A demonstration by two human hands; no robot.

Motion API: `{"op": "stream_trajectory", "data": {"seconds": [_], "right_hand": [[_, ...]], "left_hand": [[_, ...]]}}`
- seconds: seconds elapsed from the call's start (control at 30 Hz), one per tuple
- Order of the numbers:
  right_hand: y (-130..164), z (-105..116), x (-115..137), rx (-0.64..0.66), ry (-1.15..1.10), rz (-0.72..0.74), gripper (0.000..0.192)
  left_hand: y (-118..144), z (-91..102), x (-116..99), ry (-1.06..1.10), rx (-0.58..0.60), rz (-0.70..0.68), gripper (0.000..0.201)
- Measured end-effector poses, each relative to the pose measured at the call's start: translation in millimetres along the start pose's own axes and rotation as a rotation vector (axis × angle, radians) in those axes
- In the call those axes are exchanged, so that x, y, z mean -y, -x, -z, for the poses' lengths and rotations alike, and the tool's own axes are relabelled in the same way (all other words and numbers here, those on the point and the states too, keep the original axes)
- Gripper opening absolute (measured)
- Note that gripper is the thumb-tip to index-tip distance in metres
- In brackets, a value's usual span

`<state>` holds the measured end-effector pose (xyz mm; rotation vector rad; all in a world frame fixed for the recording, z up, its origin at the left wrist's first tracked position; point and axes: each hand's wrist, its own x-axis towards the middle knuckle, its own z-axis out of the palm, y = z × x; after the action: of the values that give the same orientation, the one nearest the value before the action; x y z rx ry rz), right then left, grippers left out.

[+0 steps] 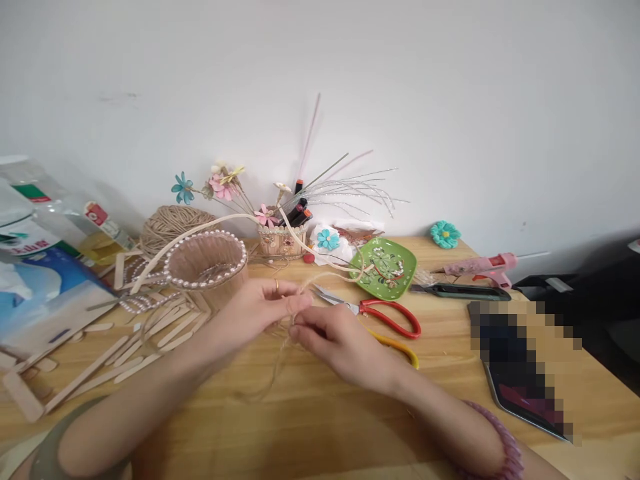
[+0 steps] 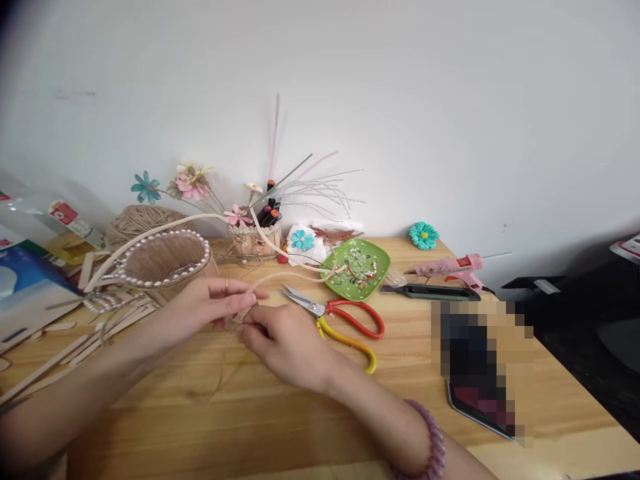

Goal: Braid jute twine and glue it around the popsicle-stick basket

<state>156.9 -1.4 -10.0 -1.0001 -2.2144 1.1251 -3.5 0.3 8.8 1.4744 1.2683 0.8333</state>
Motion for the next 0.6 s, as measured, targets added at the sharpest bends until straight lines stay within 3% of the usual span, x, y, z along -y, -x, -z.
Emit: {"op": "stream_trajectory", "data": {"seconds": [0.07,0.17,0.4,0.5,0.6], "right_hand": [[0.7,-2.5,-0.3,-0.001,-0.011,0.003,0.023],[0.6,-4.0,-1.8,-0.024,-0.052,-0.002,0.027],[2.0,-9.8,-2.0,-0.086,-0.067,0.037,0.034],[1.5,-10.3,-4.3,-0.095,-0.097,0.027,0.034],[-1.3,-7.7,-9.0,-0.099,-0.152,-0.009,0.034]], "left_hand": [[-3.2,-1.0,6.7,0.087,-0.02,0.035,0.023],[-2.8,-0.3,12.9,0.171,-0.176,0.019,0.022],[-0.9,-2.3,11.1,0.347,-0.369,0.017,0.016],[-4.1,1.8,10.4,0.328,-0.284,0.033,0.021],[-7.6,7.8,10.6,0.22,-0.073,0.111,0.027]]}}
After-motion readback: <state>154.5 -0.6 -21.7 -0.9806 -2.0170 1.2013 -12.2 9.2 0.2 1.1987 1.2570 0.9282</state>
